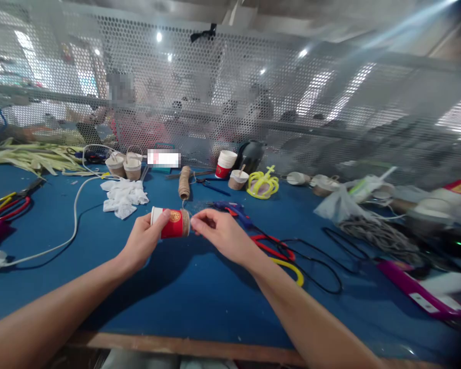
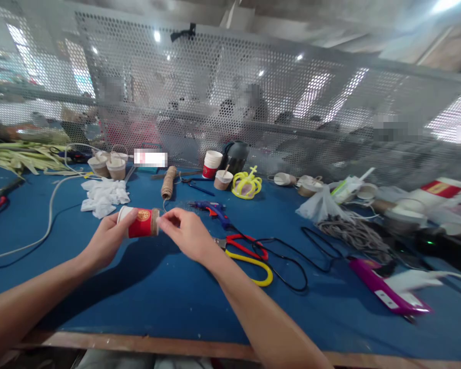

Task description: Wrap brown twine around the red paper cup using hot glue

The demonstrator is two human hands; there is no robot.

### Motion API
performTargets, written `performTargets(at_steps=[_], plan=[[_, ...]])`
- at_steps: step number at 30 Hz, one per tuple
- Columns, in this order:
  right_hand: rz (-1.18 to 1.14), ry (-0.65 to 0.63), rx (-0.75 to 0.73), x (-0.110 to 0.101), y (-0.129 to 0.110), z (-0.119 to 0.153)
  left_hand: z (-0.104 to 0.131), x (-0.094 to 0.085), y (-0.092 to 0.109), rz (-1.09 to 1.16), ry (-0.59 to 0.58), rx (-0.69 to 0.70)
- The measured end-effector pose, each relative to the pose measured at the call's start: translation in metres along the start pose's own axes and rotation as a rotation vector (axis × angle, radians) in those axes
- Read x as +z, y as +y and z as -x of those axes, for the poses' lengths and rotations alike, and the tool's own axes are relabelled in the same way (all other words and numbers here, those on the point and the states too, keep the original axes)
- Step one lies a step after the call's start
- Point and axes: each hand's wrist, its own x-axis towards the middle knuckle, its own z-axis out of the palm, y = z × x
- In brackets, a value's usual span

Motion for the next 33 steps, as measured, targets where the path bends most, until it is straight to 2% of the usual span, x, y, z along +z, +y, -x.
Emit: performTargets(at_steps=[2,7,14,33], plan=[[-0.021,0.003,-0.011,0.005,0.002,0.007,0.002,0.001,0.0,-0.035,-0.004,0.015],[-0.02,0.112,-0.021,0.017,0.002,0.01,0.006,0.001,-0.002,-0.149,0.002,0.094],[-0.011,0.197,-0.041,0.022,0.004,0.013,0.01,0.004,0.001,-0.219,-0.004,0.146],[0.064,0.234,-0.069,0.022,0.003,0.014,0.013,0.004,-0.001,-0.243,-0.033,0.173]])
